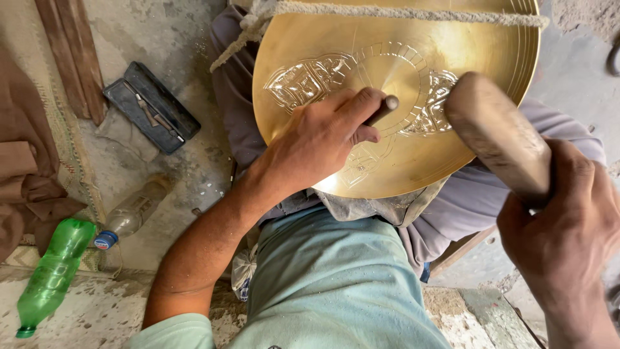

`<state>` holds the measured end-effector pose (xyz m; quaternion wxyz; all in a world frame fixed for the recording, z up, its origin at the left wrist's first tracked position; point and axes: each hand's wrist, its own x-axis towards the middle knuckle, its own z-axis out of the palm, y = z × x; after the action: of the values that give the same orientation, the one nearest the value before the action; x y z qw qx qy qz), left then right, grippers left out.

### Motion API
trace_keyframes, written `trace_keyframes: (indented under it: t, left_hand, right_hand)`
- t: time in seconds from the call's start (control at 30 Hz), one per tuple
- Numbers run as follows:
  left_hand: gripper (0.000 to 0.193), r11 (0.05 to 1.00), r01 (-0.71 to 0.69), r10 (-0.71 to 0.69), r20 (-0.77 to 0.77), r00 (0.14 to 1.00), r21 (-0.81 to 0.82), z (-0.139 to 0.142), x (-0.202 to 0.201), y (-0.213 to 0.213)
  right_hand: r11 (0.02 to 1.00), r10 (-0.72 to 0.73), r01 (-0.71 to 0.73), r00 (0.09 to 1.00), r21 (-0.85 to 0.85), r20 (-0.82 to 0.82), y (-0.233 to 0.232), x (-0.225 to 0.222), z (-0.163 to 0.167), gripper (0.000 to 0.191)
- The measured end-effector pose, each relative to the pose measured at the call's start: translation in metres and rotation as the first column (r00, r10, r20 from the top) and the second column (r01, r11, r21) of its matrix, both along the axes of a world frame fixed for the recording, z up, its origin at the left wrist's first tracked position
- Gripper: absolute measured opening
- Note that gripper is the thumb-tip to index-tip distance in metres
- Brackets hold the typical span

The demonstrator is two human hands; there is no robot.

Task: The person is engraving a decorative pattern on a brass plate using a chisel and a wooden mallet. They repeatedly strike the chisel to create intricate designs on the metal surface.

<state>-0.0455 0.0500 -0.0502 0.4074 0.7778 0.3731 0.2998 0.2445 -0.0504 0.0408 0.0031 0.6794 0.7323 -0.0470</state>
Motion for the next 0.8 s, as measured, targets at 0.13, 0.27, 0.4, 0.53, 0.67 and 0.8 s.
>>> trace_keyframes:
  t: [0.13, 0.27, 0.4, 0.53, 0.67, 0.8]
  left_hand:
    - [0.037, 0.998, 0.057, -0.058, -0.102, 0.993, -0.014, -0.001, 0.002, 0.003]
    - [0.038, 0.994, 0.09, -0.081, -0.142, 0.987, 0.059, 0.001, 0.002, 0.004]
    - [0.035, 0.992, 0.127, -0.126, -0.164, 0.978, -0.004, 0.001, 0.003, 0.007]
    - [0.029, 0.989, 0.149, -0.148, -0.164, 0.975, -0.008, 0.0, 0.003, 0.005]
    - [0.034, 0.996, 0.088, -0.089, -0.054, 0.995, -0.024, -0.001, 0.0, -0.002]
    - [0.026, 0.999, -0.001, -0.003, -0.07, 0.998, -0.054, -0.002, 0.003, -0.01]
  right_hand:
    - [0.996, 0.092, -0.085, 0.958, -0.038, 0.271, 0.006, -0.005, 0.009, 0.032]
    - [0.998, 0.021, -0.014, 0.992, -0.058, 0.123, 0.013, -0.001, 0.01, 0.047]
    - [0.968, -0.248, 0.188, 0.812, -0.166, -0.528, 0.012, 0.007, -0.007, 0.032]
    - [0.979, -0.205, 0.181, 0.869, -0.096, -0.45, 0.007, 0.011, -0.018, 0.036]
    - [0.999, -0.043, 0.04, 0.975, -0.018, -0.216, 0.016, 0.003, -0.013, 0.038]
    - [0.993, -0.117, 0.102, 0.929, -0.06, -0.351, 0.034, -0.017, 0.001, 0.038]
